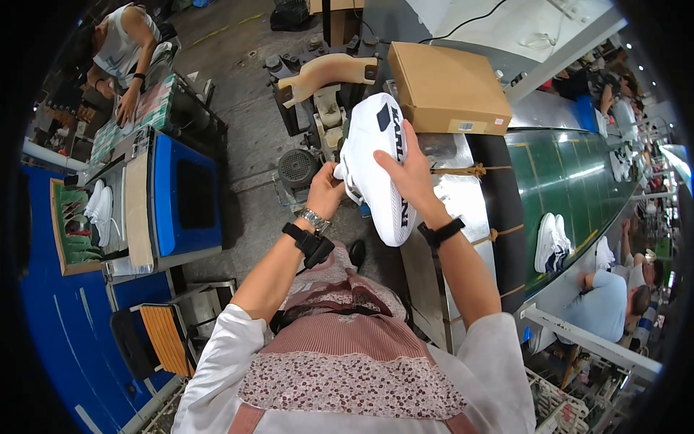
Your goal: Insert shoe lasts into finished sneakers and organize them on a rack at a factory production line.
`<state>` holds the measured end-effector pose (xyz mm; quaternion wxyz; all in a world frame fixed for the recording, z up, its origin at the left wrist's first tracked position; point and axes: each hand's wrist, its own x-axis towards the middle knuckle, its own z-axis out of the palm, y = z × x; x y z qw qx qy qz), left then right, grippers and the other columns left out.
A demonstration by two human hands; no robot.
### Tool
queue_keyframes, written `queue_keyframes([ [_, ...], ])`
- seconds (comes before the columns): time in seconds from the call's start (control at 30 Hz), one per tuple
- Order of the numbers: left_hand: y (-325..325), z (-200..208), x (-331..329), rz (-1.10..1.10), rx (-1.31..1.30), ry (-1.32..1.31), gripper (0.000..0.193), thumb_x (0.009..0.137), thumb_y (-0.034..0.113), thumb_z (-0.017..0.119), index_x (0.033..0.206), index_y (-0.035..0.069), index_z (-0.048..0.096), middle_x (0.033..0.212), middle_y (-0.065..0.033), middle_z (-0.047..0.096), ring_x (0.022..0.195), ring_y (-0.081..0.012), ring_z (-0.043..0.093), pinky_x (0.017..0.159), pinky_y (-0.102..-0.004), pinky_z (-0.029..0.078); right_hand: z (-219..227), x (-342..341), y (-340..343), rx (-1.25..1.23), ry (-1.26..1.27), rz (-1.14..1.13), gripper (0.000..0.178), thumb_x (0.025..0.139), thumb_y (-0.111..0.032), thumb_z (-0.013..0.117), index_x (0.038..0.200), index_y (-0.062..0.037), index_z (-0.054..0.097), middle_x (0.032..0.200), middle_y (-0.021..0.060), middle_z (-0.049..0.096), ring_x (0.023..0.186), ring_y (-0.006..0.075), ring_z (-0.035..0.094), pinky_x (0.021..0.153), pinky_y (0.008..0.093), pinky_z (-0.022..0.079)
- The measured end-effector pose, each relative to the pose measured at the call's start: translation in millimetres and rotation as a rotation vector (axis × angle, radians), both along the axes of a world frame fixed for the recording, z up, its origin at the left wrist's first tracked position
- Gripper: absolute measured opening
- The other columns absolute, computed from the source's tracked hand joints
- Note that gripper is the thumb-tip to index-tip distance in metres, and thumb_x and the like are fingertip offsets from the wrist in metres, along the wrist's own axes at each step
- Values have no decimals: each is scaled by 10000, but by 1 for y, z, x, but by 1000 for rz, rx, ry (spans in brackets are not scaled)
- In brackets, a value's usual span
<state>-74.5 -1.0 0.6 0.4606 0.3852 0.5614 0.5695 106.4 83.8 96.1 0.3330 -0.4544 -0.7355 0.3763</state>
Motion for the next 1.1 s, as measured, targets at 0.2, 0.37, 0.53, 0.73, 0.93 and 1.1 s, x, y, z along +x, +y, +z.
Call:
queue_keyframes([
  [0.2,-2,-38,23,50,-99,-310,136,880,-27,620,999,38,611,856,-20,677,671,-91,600,583,-251,476,14,-16,-9,248,-206,12,984,823,-420,749,1540,54,271,1326,347,560,1209,464,591,1027,448,464],
  [0.37,7,-38,31,56,-180,-666,292,875,-84,529,1119,39,631,913,-37,700,693,-118,637,575,-254,498,60,-78,-8,239,-678,61,952,779,-444,725,1499,32,326,1068,305,641,956,483,655,843,527,532],
  [0.53,-6,-32,26,48,-224,-556,595,797,-165,413,1347,37,512,1174,-69,655,982,-205,671,756,-349,594,32,-43,-26,408,-540,28,992,781,-438,727,1543,16,282,1037,252,587,846,454,651,733,518,541],
  [0.73,-66,-18,42,-383,-319,-1227,755,1036,588,359,1471,-27,417,1438,-182,551,1262,-277,584,1045,-462,483,28,-38,-42,342,-536,-17,1016,777,-419,750,1544,32,260,1075,252,573,867,435,647,735,496,541],
  [0.93,-23,22,91,-138,98,-1526,862,967,716,428,1536,71,381,1482,-100,523,1295,-279,556,1102,-442,448,22,-38,-43,371,-431,-35,990,761,-393,786,1464,112,305,1142,298,592,952,464,654,780,504,543],
  [1.1,-28,15,89,-116,135,-1473,767,1007,637,431,1523,71,390,1474,-122,524,1290,-281,559,1091,-424,460,26,-36,-59,334,-356,-58,954,771,-309,797,1471,60,264,1173,268,581,958,427,661,787,500,540],
])
